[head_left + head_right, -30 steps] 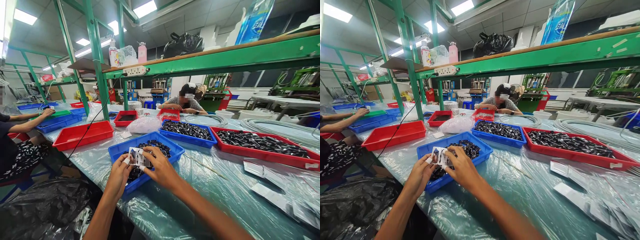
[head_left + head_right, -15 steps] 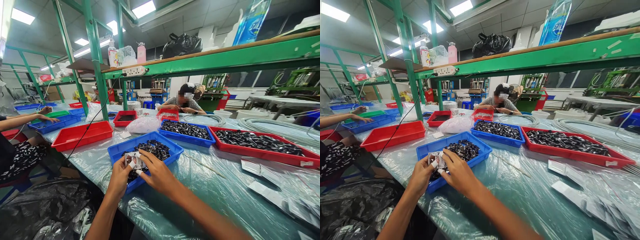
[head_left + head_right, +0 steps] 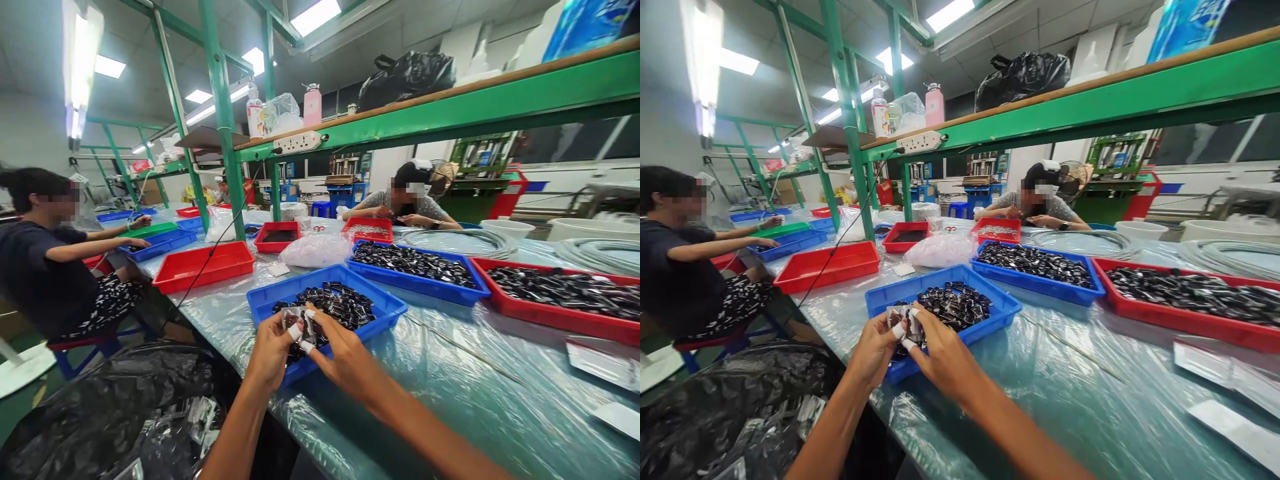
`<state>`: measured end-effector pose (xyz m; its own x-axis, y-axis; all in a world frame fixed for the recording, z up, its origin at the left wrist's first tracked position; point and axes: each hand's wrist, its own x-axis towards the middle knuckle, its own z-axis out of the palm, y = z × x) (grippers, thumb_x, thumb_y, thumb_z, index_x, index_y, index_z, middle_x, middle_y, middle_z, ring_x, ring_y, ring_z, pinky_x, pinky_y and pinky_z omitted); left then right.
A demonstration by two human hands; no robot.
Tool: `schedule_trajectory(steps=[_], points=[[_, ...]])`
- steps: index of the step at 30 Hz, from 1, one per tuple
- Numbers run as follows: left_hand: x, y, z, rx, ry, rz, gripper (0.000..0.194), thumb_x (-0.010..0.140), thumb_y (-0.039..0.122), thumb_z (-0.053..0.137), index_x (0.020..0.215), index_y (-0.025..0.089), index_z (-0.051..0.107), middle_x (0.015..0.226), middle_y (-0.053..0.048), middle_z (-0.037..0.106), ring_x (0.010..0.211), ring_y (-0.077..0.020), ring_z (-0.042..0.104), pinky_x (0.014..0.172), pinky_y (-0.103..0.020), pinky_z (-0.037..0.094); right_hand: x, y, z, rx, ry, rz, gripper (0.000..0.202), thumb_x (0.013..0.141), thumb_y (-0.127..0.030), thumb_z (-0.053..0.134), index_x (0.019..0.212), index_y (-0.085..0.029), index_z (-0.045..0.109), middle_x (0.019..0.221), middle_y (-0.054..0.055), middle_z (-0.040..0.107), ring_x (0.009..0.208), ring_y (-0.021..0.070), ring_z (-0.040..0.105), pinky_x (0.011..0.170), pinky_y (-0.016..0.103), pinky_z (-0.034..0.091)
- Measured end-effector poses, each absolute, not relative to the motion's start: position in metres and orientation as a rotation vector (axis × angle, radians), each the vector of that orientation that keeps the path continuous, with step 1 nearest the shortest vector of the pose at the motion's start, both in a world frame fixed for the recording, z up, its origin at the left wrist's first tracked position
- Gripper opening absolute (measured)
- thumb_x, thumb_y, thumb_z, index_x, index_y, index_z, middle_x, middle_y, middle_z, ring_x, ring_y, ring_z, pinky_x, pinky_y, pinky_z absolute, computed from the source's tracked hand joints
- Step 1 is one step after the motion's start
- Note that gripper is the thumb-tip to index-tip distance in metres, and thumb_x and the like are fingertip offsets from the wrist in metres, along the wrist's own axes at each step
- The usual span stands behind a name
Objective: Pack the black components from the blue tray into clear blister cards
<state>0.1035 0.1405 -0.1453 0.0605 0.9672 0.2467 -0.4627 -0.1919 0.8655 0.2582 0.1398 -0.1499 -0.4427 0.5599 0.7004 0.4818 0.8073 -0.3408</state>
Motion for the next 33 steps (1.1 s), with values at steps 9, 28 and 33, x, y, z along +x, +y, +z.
schedule_trajectory(steps=[9, 28, 33], points=[[0.104, 0.141, -0.149, 1.192, 0.704, 1.432, 0.031, 0.071, 0.034, 0.078, 0.094, 0.015, 0.072, 0.082, -0.004, 0.068, 0.074, -0.0156, 0.057, 0.07, -0.025, 0.042, 0.266, 0.145, -0.145, -0.784, -1.993, 0.512, 0.04, 0.086, -0.022, 0.061, 0.125, -0.021, 0.054, 0.132, 0.01, 0.06, 0.104, 0.0246, 0.068, 0.089, 0.043, 0.059], [0.112, 0.123, -0.147, 1.437, 1.238, 1.632, 0.017, 0.083, 0.029, 0.059, 0.094, 0.017, 0.065, 0.091, -0.006, 0.067, 0.085, -0.0209, 0.061, 0.079, -0.03, 0.045, 0.285, 0.173, -0.15, -1.17, -2.001, 0.039, 0.03, 0.089, -0.021, 0.043, 0.112, -0.018, 0.061, 0.103, 0.01, 0.072, 0.089, 0.0253, 0.071, 0.081, 0.041, 0.058], [0.088, 0.091, -0.148, 1.284, 1.236, 1.746, 0.024, 0.086, 0.037, 0.06, 0.101, 0.019, 0.062, 0.098, -0.006, 0.066, 0.094, -0.0206, 0.061, 0.086, -0.03, 0.045, 0.282, 0.173, -0.139, -1.116, -2.144, 0.017, 0.039, 0.091, -0.028, 0.046, 0.127, -0.015, 0.052, 0.14, 0.017, 0.05, 0.127, 0.0308, 0.051, 0.101, 0.051, 0.047]])
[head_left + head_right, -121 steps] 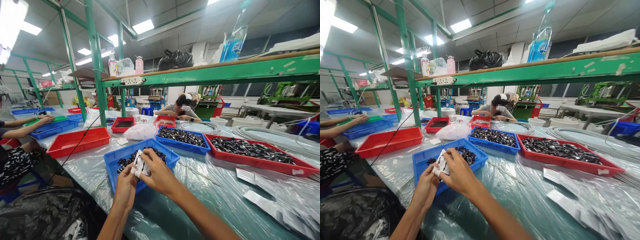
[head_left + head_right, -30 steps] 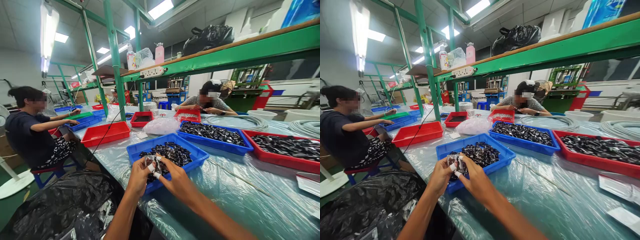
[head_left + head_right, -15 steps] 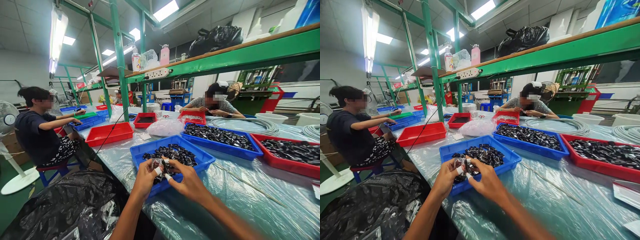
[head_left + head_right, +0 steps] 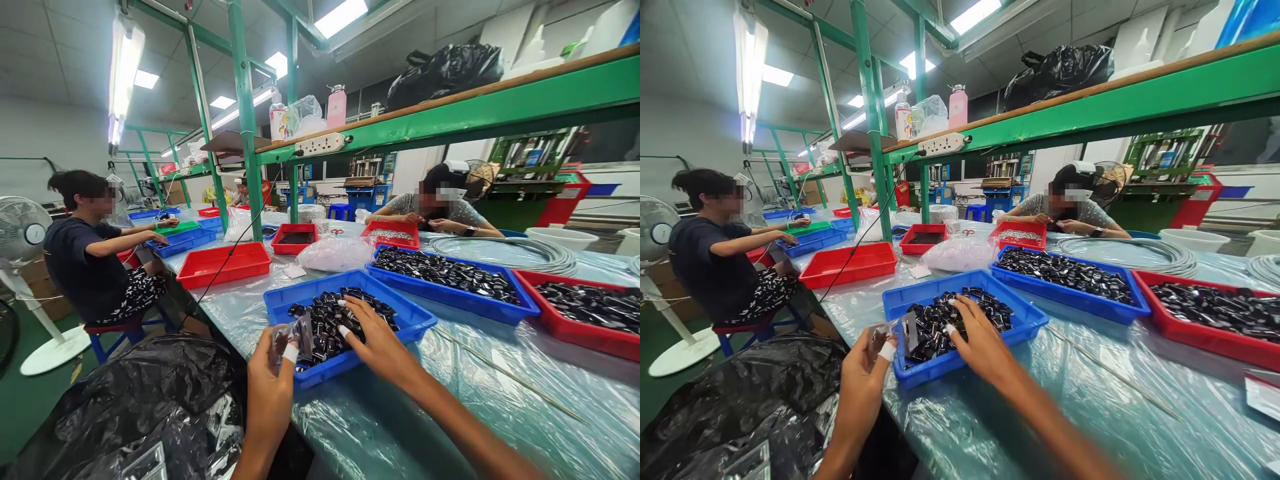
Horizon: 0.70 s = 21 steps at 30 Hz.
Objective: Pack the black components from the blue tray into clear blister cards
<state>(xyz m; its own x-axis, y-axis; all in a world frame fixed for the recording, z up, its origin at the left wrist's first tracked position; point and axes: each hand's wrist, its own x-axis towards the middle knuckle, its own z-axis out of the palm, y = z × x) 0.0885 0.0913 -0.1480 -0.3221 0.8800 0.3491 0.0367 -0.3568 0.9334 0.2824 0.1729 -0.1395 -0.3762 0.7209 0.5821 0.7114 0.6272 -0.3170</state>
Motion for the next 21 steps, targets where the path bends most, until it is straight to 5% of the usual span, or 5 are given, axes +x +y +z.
schedule_trajectory(steps=[6, 12, 21], points=[[0.09, 0.096, -0.147, 0.972, 0.847, 1.684, 0.034, 0.079, 0.039, 0.07, 0.105, 0.017, 0.062, 0.108, -0.008, 0.066, 0.102, -0.0228, 0.062, 0.09, -0.033, 0.047, 0.269, 0.135, -0.108, -0.617, -2.349, 0.087, 0.035, 0.09, -0.023, 0.058, 0.124, -0.021, 0.054, 0.137, 0.011, 0.051, 0.125, 0.0223, 0.052, 0.103, 0.041, 0.049], [0.103, 0.109, -0.139, 0.88, 0.667, 1.63, 0.036, 0.078, 0.036, 0.073, 0.107, 0.017, 0.063, 0.111, -0.01, 0.067, 0.106, -0.0236, 0.062, 0.094, -0.035, 0.047, 0.274, 0.138, -0.108, -0.652, -2.317, -0.191, 0.036, 0.083, -0.01, 0.062, 0.118, -0.018, 0.059, 0.135, 0.013, 0.055, 0.125, 0.0265, 0.052, 0.104, 0.047, 0.048], [0.11, 0.113, -0.142, 0.924, 0.764, 1.618, 0.048, 0.064, 0.029, 0.084, 0.106, 0.017, 0.062, 0.109, -0.009, 0.068, 0.103, -0.0237, 0.063, 0.089, -0.033, 0.049, 0.275, 0.14, -0.115, -0.683, -2.331, -0.166, 0.038, 0.081, -0.004, 0.059, 0.117, -0.014, 0.059, 0.132, 0.016, 0.055, 0.123, 0.0258, 0.054, 0.1, 0.043, 0.052]])
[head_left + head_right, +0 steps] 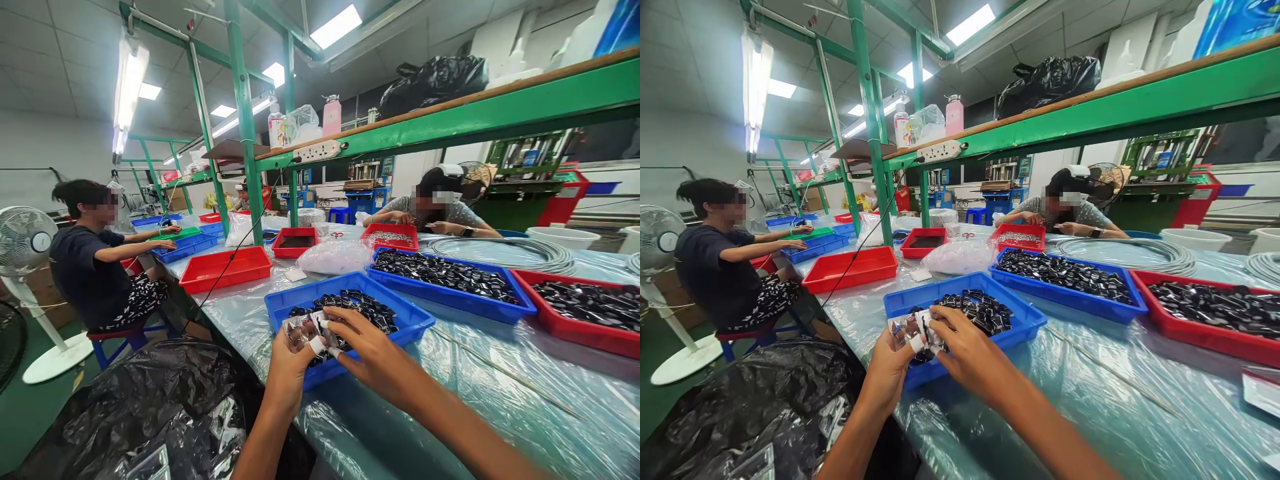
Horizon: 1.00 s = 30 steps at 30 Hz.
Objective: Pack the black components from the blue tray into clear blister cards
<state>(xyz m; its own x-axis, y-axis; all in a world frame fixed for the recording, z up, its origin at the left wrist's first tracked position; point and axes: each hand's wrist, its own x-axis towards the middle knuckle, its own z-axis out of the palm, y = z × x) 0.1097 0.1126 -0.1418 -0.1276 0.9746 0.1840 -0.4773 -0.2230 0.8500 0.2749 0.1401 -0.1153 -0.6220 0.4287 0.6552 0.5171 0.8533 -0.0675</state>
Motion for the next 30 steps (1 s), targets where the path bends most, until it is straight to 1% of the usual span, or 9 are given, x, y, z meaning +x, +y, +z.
schedule_trajectory(steps=[5, 8, 12, 15, 18, 20, 22, 26, 30], points=[[0.111, 0.119, -0.147, 0.94, 0.75, 1.67, 0.042, 0.068, 0.026, 0.08, 0.104, 0.017, 0.06, 0.103, -0.007, 0.068, 0.094, -0.0197, 0.064, 0.088, -0.031, 0.048, 0.273, 0.135, -0.113, -0.723, -2.333, -0.178, 0.044, 0.083, -0.011, 0.058, 0.127, -0.014, 0.054, 0.137, 0.016, 0.053, 0.125, 0.0262, 0.053, 0.103, 0.044, 0.05], [0.111, 0.12, -0.149, 0.913, 0.715, 1.686, 0.044, 0.065, 0.021, 0.081, 0.103, 0.017, 0.058, 0.098, -0.005, 0.068, 0.091, -0.0177, 0.064, 0.084, -0.028, 0.047, 0.273, 0.135, -0.115, -0.728, -2.323, -0.182, 0.048, 0.084, -0.011, 0.056, 0.131, -0.014, 0.051, 0.139, 0.014, 0.053, 0.126, 0.0258, 0.053, 0.104, 0.044, 0.049], [0.112, 0.122, -0.15, 0.843, 0.707, 1.698, 0.048, 0.059, 0.018, 0.083, 0.099, 0.018, 0.056, 0.09, -0.001, 0.068, 0.081, -0.0145, 0.063, 0.076, -0.025, 0.047, 0.269, 0.136, -0.124, -0.732, -2.282, -0.124, 0.05, 0.086, -0.013, 0.054, 0.136, -0.017, 0.048, 0.141, 0.013, 0.052, 0.126, 0.0253, 0.053, 0.103, 0.044, 0.05], [0.113, 0.123, -0.149, 0.825, 0.698, 1.693, 0.05, 0.056, 0.015, 0.084, 0.096, 0.019, 0.055, 0.084, 0.001, 0.067, 0.075, -0.0116, 0.061, 0.072, -0.023, 0.046, 0.266, 0.136, -0.128, -0.772, -2.231, 0.047, 0.047, 0.09, -0.019, 0.055, 0.136, -0.018, 0.048, 0.137, 0.012, 0.056, 0.123, 0.0254, 0.056, 0.102, 0.043, 0.05], [0.111, 0.124, -0.147, 0.836, 0.682, 1.676, 0.048, 0.054, 0.013, 0.083, 0.094, 0.019, 0.056, 0.079, 0.004, 0.066, 0.071, -0.0094, 0.059, 0.069, -0.02, 0.045, 0.265, 0.136, -0.126, -0.827, -2.149, 0.319, 0.041, 0.091, -0.027, 0.058, 0.131, -0.021, 0.054, 0.128, 0.009, 0.063, 0.114, 0.0251, 0.062, 0.097, 0.042, 0.054], [0.108, 0.124, -0.146, 0.853, 0.682, 1.644, 0.048, 0.053, 0.012, 0.083, 0.092, 0.019, 0.056, 0.075, 0.005, 0.065, 0.067, -0.0088, 0.058, 0.067, -0.02, 0.045, 0.266, 0.136, -0.123, -0.805, -2.114, 0.472, 0.038, 0.09, -0.028, 0.061, 0.128, -0.022, 0.057, 0.123, 0.007, 0.066, 0.11, 0.024, 0.065, 0.095, 0.039, 0.055], [0.107, 0.122, -0.146, 0.866, 0.685, 1.621, 0.048, 0.052, 0.013, 0.084, 0.091, 0.019, 0.056, 0.074, 0.005, 0.065, 0.065, -0.0088, 0.057, 0.066, -0.02, 0.045, 0.267, 0.136, -0.121, -0.771, -2.101, 0.538, 0.038, 0.089, -0.027, 0.062, 0.126, -0.023, 0.058, 0.121, 0.006, 0.067, 0.109, 0.023, 0.066, 0.094, 0.037, 0.056], [0.107, 0.12, -0.147, 0.896, 0.694, 1.617, 0.045, 0.053, 0.015, 0.084, 0.089, 0.018, 0.056, 0.075, 0.004, 0.065, 0.068, -0.0102, 0.059, 0.067, -0.021, 0.046, 0.271, 0.139, -0.125, -0.818, -2.141, 0.361, 0.033, 0.091, -0.028, 0.058, 0.123, -0.023, 0.061, 0.118, 0.006, 0.069, 0.104, 0.0244, 0.068, 0.091, 0.04, 0.057], [0.106, 0.121, -0.147, 0.977, 0.782, 1.628, 0.04, 0.058, 0.018, 0.083, 0.089, 0.018, 0.058, 0.076, 0.003, 0.066, 0.07, -0.0111, 0.06, 0.068, -0.021, 0.046, 0.276, 0.146, -0.134, -0.766, -2.192, 0.075, 0.035, 0.092, -0.021, 0.048, 0.125, -0.021, 0.061, 0.114, 0.008, 0.07, 0.099, 0.0248, 0.07, 0.086, 0.039, 0.059]])
